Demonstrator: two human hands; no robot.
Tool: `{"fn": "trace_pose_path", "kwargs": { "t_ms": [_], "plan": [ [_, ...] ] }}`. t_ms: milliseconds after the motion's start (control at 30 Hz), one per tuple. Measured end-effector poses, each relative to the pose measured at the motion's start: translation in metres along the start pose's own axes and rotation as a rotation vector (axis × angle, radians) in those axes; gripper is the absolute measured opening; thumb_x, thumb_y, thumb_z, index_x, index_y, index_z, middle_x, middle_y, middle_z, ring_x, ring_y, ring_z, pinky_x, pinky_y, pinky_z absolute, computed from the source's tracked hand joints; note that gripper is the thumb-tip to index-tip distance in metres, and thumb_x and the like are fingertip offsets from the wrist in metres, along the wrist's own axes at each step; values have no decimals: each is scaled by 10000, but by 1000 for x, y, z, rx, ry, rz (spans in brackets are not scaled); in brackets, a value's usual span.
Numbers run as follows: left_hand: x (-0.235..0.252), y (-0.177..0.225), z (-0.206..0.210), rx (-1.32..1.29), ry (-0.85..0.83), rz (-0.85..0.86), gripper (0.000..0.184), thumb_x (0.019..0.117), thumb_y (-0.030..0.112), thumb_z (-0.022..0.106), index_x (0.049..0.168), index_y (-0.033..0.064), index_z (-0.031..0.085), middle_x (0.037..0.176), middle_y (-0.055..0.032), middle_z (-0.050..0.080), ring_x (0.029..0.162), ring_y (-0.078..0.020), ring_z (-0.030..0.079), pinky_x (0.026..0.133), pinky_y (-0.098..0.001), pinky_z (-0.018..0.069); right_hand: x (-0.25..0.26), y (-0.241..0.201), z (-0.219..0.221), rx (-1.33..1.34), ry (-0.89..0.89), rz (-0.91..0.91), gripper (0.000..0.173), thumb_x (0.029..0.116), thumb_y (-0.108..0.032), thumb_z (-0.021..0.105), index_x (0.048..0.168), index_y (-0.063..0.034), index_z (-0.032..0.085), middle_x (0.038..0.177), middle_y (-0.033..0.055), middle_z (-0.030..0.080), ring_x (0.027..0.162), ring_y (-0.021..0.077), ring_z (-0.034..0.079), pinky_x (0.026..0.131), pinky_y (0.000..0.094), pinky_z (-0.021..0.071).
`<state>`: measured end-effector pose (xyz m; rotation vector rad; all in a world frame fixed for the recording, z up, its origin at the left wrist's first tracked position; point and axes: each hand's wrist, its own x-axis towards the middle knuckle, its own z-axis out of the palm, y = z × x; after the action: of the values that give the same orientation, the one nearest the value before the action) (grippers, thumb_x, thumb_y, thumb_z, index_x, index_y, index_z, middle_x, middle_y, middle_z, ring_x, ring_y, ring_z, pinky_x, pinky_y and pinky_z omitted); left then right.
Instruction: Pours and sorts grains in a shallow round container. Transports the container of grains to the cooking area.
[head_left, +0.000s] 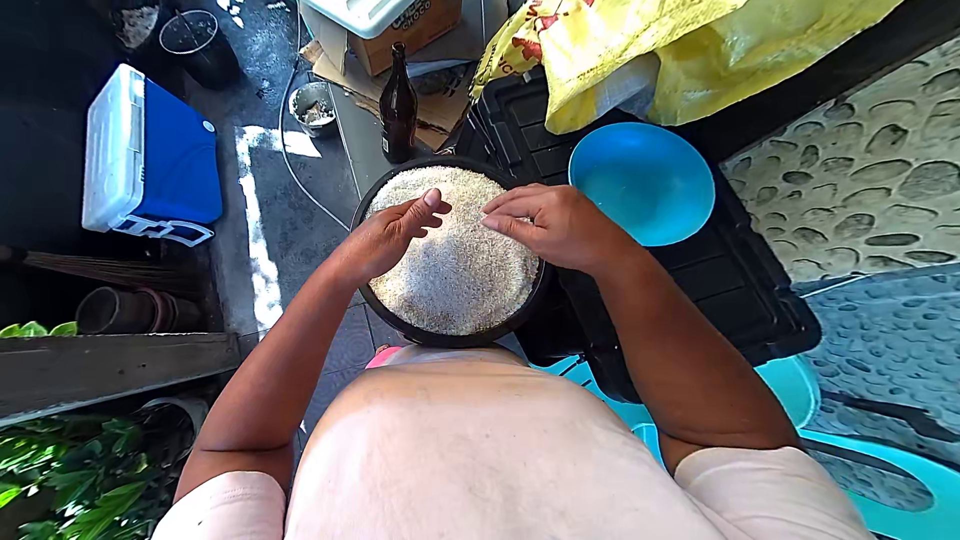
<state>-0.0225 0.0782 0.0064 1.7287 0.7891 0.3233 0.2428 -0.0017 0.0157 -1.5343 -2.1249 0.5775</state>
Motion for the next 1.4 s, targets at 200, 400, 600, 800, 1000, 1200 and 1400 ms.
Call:
{"fn": "trace_pose_path", "kwargs": {
  "t_ms": [200, 400, 600, 800, 1000, 1200, 1400],
  "plan": [
    [-6, -22, 3, -135, 168, 60, 615, 1123, 450, 223, 1369, 48, 619, 1363, -53, 664, 1264, -139, 627, 1102, -371, 499, 0, 19, 16, -39, 139, 128, 198, 1021, -122, 598, 1124, -44, 748, 1133, 145, 703, 996, 249, 686, 918, 415, 562],
    [-10, -72, 19, -42, 475, 232, 555, 1137, 348, 238, 1367, 2, 605, 1387, -116, 643, 1317, -188, 594, 1158, -408, 454, 7, 32, 45, -123, 171, 194, 311, 1017, -111, 590, 1301, -18, 678, 1343, 204, 631, 1268, 387, 569, 1082, 502, 455],
    [-10, -82, 22, -94, 541, 251, 546, 1135, 311, 228, 1365, -20, 596, 1398, -130, 633, 1349, -195, 566, 1174, -407, 435, 17, 29, 71, -34, 57, 159, 363, 1068, -145, 504, 1391, -25, 618, 1453, 190, 577, 1355, 341, 552, 1149, 480, 428],
    [-10, -85, 24, -65, 563, 334, 545, 1135, 295, 228, 1354, -48, 592, 1393, -156, 627, 1342, -217, 571, 1170, -421, 440, 5, 0, 60, 72, -114, -43, 275, 1042, -150, 571, 1269, -73, 705, 1301, 102, 687, 1177, 192, 675, 1044, 376, 539],
    [-11, -85, 25, -72, 615, 352, 542, 1131, 301, 227, 1427, -38, 529, 1472, -162, 564, 1400, -220, 510, 1204, -413, 386, 55, 34, 31, 92, 144, 27, 278, 1054, -200, 551, 1205, -48, 728, 1271, 133, 691, 1212, 225, 648, 1073, 401, 502],
    [-10, -84, 24, 17, 632, 334, 566, 1128, 346, 227, 1422, -12, 552, 1474, -133, 571, 1426, -198, 481, 1218, -412, 359, 104, 57, 62, 248, 93, 95, 278, 1053, -257, 563, 1130, -69, 753, 1124, 92, 731, 1005, 145, 689, 941, 347, 545],
    [-10, -84, 25, 41, 611, 282, 570, 1128, 363, 225, 1407, 12, 578, 1458, -111, 591, 1411, -178, 497, 1212, -410, 365, 88, 31, 81, 275, -131, 15, 285, 1056, -263, 566, 1024, -50, 753, 887, 76, 719, 806, 147, 664, 801, 396, 538]
  ]
}}
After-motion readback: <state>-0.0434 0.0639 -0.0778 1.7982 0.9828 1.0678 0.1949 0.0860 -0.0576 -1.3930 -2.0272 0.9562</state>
